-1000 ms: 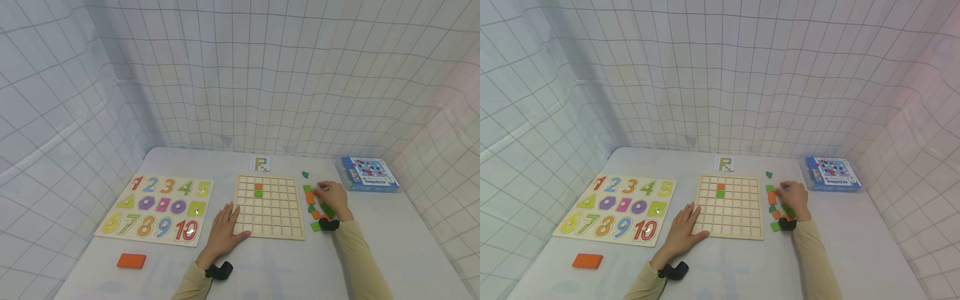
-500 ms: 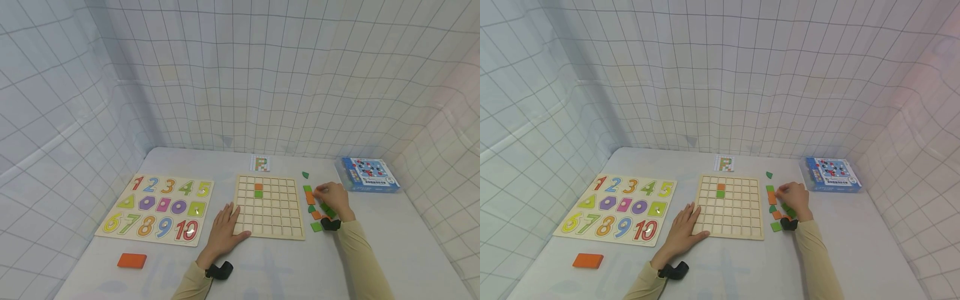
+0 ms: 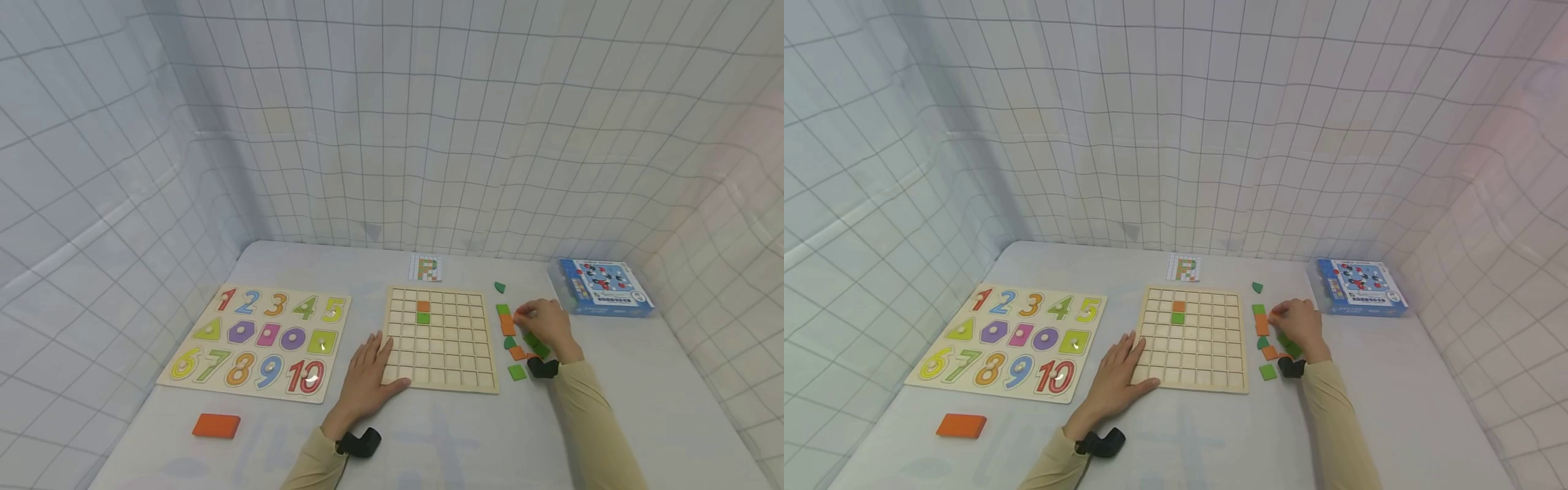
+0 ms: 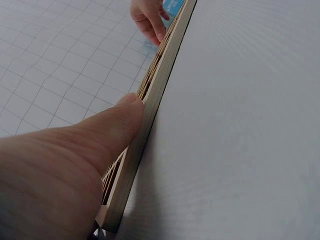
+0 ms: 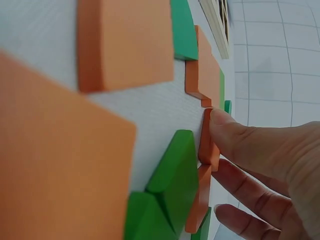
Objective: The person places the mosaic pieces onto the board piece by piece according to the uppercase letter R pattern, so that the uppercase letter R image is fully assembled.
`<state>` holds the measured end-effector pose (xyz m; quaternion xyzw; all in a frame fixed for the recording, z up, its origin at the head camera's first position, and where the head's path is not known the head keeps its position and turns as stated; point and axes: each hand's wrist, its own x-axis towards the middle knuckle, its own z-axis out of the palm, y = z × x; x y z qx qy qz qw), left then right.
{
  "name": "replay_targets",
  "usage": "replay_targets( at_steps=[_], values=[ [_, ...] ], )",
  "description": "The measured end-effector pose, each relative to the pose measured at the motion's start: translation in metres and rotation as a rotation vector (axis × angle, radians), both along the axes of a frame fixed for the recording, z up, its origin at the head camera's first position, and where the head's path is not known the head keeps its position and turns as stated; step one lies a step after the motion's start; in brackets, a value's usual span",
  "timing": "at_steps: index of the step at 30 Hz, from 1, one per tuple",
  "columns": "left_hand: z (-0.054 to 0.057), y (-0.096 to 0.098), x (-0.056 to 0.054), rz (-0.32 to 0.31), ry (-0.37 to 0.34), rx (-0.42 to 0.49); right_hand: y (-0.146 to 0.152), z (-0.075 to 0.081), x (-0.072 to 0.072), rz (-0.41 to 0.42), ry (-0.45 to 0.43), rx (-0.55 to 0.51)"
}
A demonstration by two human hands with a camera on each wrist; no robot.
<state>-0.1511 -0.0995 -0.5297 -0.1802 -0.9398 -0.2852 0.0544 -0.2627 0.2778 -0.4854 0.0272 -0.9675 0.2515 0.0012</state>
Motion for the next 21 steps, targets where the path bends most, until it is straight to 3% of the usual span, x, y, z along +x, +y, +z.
replay_targets(
  at_steps=[8,21],
  values=[
    [0.001,-0.001,0.001,0.003,0.001,-0.003,-0.007,0.0,0.004,0.016,0.041,0.043],
    [-0.003,0.0,-0.001,0.002,0.019,-0.002,-0.018,-0.002,0.011,0.031,0.275,0.008]
  ],
)
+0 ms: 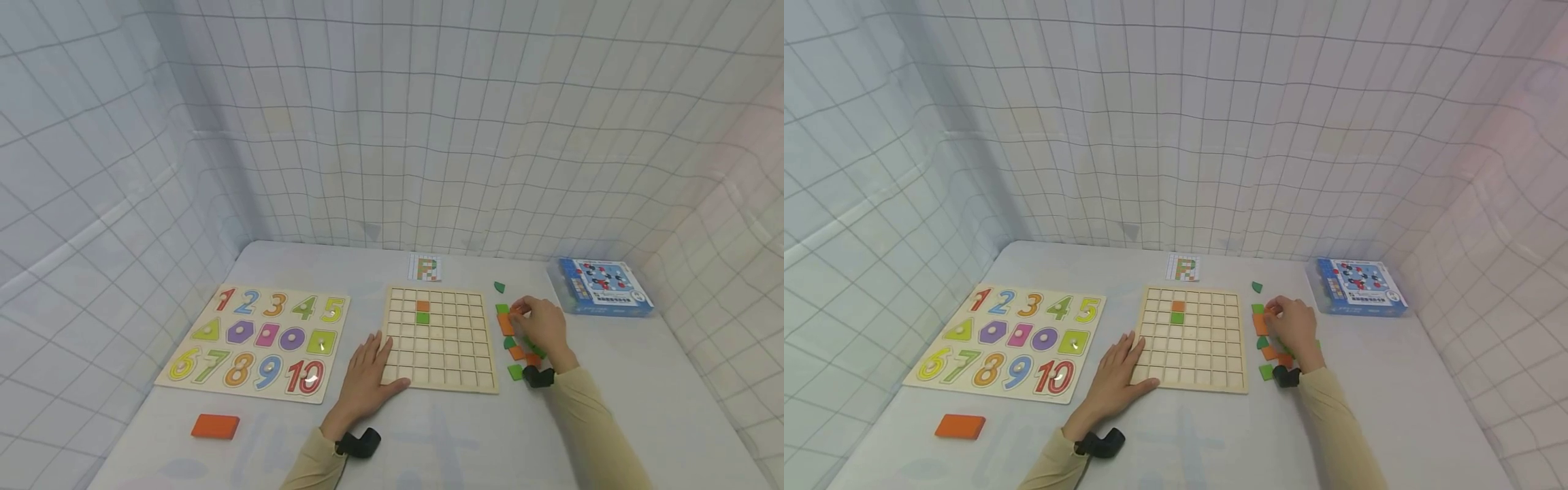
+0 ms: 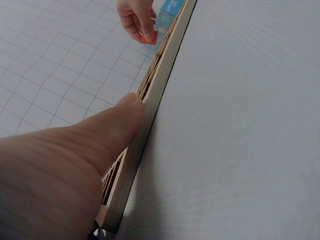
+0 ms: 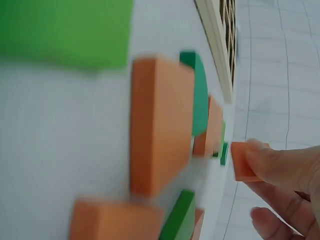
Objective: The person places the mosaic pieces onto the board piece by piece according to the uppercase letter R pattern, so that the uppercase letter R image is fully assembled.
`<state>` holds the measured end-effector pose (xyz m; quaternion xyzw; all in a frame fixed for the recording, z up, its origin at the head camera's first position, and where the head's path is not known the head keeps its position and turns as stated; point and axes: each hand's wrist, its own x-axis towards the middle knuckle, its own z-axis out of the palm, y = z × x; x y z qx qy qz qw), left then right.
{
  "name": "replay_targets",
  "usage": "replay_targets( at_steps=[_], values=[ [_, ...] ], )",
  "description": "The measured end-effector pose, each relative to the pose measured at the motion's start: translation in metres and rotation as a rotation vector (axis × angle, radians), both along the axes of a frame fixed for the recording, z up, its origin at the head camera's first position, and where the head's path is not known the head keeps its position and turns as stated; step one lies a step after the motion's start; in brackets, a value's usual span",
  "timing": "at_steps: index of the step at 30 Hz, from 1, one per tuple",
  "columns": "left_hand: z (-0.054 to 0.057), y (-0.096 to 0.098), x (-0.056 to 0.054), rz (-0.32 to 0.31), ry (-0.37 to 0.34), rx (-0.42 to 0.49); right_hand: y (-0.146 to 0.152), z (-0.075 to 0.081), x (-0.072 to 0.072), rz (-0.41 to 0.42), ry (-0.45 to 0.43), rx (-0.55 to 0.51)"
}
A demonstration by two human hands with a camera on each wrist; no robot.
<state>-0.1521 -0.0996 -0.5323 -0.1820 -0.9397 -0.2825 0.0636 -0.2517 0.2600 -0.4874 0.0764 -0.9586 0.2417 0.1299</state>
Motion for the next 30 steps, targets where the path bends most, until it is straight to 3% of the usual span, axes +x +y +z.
replay_targets(
  at_steps=[5,10,17,30],
  values=[
    [-0.002,0.0,0.0,-0.001,0.005,0.001,-0.022,0.0,0.0,0.012,0.076,-0.079],
    [0.0,0.0,0.001,0.002,-0.01,0.0,-0.051,0.002,-0.004,0.108,0.132,-0.157],
    [0.004,0.001,0.001,0.0,-0.026,0.007,-0.091,0.008,-0.003,0.189,-0.009,-0.249],
    [0.006,0.001,0.0,0.001,-0.033,0.004,-0.134,0.005,-0.002,0.303,-0.151,-0.215]
  ],
)
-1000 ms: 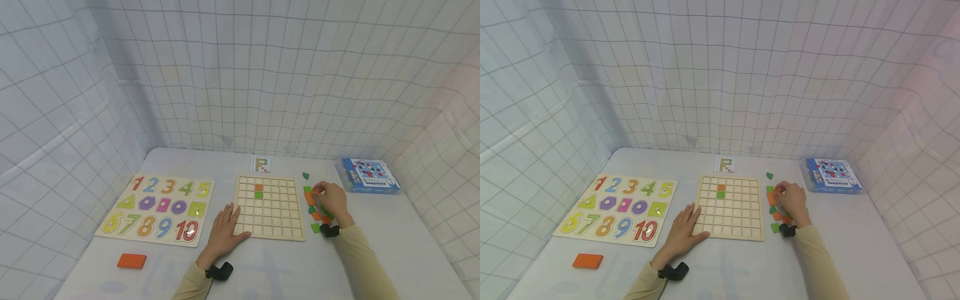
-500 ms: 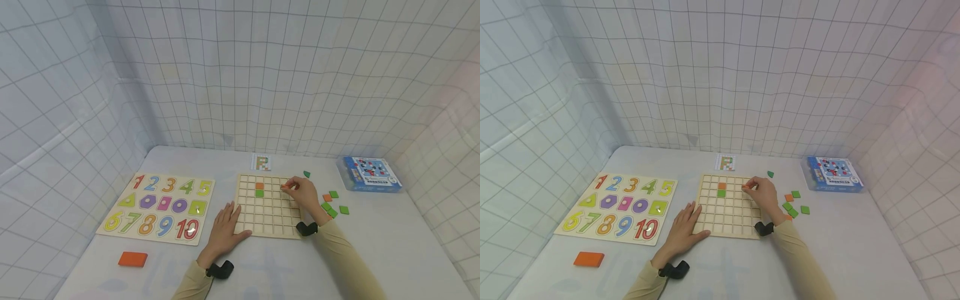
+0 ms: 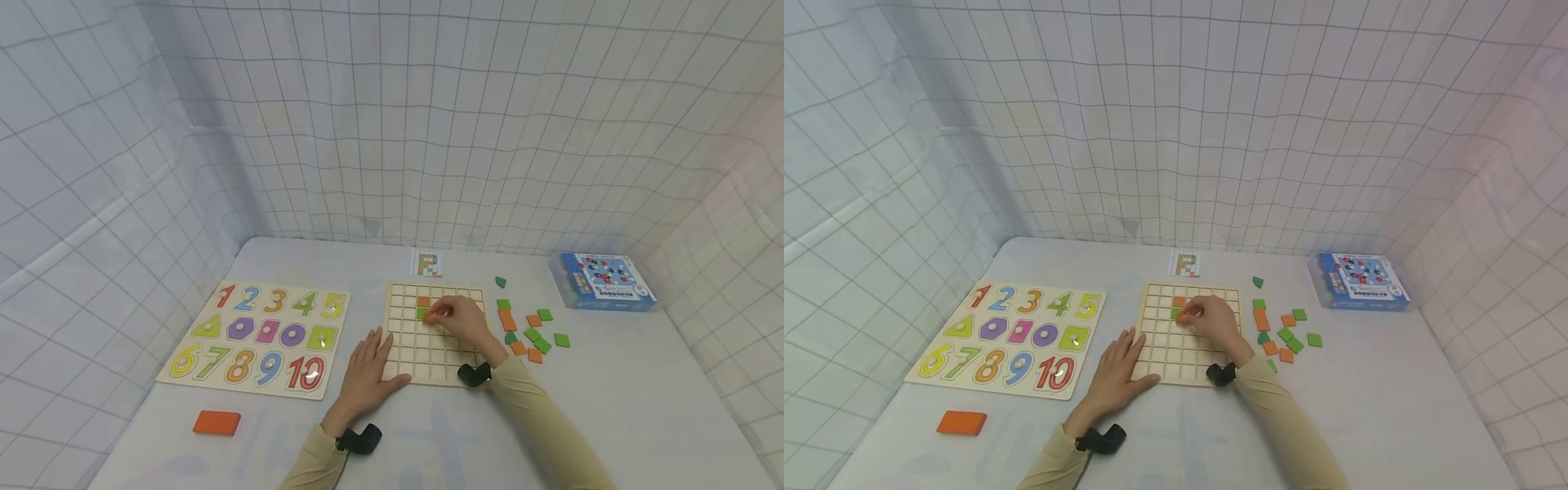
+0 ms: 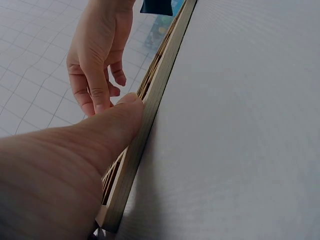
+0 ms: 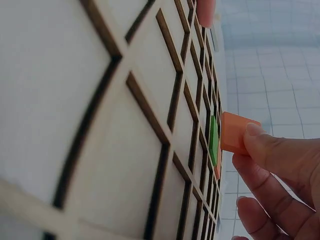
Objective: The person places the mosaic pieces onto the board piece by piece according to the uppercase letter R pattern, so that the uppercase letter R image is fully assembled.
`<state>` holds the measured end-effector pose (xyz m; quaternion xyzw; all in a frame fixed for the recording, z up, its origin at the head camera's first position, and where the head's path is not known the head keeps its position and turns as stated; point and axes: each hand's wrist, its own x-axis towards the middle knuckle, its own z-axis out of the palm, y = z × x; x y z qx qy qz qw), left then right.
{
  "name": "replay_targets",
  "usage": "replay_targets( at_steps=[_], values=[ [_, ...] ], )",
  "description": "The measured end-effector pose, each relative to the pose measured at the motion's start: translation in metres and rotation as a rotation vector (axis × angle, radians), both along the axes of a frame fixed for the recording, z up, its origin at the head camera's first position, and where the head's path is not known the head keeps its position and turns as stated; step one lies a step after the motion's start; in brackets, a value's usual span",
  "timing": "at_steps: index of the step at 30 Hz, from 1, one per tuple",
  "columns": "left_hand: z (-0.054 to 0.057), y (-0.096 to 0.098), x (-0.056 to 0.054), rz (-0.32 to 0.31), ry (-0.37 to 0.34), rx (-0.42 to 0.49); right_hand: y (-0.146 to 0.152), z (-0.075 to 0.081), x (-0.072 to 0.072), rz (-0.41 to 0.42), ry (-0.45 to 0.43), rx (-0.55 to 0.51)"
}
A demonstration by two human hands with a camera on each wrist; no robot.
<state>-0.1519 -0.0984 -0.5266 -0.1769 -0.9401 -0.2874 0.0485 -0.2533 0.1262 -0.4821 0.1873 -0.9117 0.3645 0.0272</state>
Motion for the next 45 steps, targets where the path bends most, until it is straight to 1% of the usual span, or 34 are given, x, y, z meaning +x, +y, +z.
replay_targets(
  at_steps=[3,10,19,28,35,41,45],
  values=[
    [0.0,0.0,0.0,0.001,0.0,0.001,-0.004,0.0,0.002,0.021,0.002,0.004],
    [-0.001,0.0,0.0,-0.005,0.034,0.007,-0.008,-0.004,0.001,0.062,-0.018,0.011],
    [0.0,0.0,0.0,-0.001,0.005,-0.006,-0.012,-0.003,0.001,0.049,-0.028,0.094],
    [-0.001,-0.001,-0.001,-0.006,0.002,0.002,-0.016,-0.003,0.002,0.023,0.011,0.192],
    [-0.001,0.0,-0.001,0.003,-0.013,-0.01,-0.016,-0.002,0.002,0.028,0.042,0.217],
    [-0.001,0.0,0.001,0.002,-0.011,-0.005,-0.016,0.001,0.002,0.007,0.006,0.225],
    [-0.001,0.001,0.001,0.006,-0.01,-0.01,-0.017,0.003,0.003,0.011,-0.006,0.236]
  ],
)
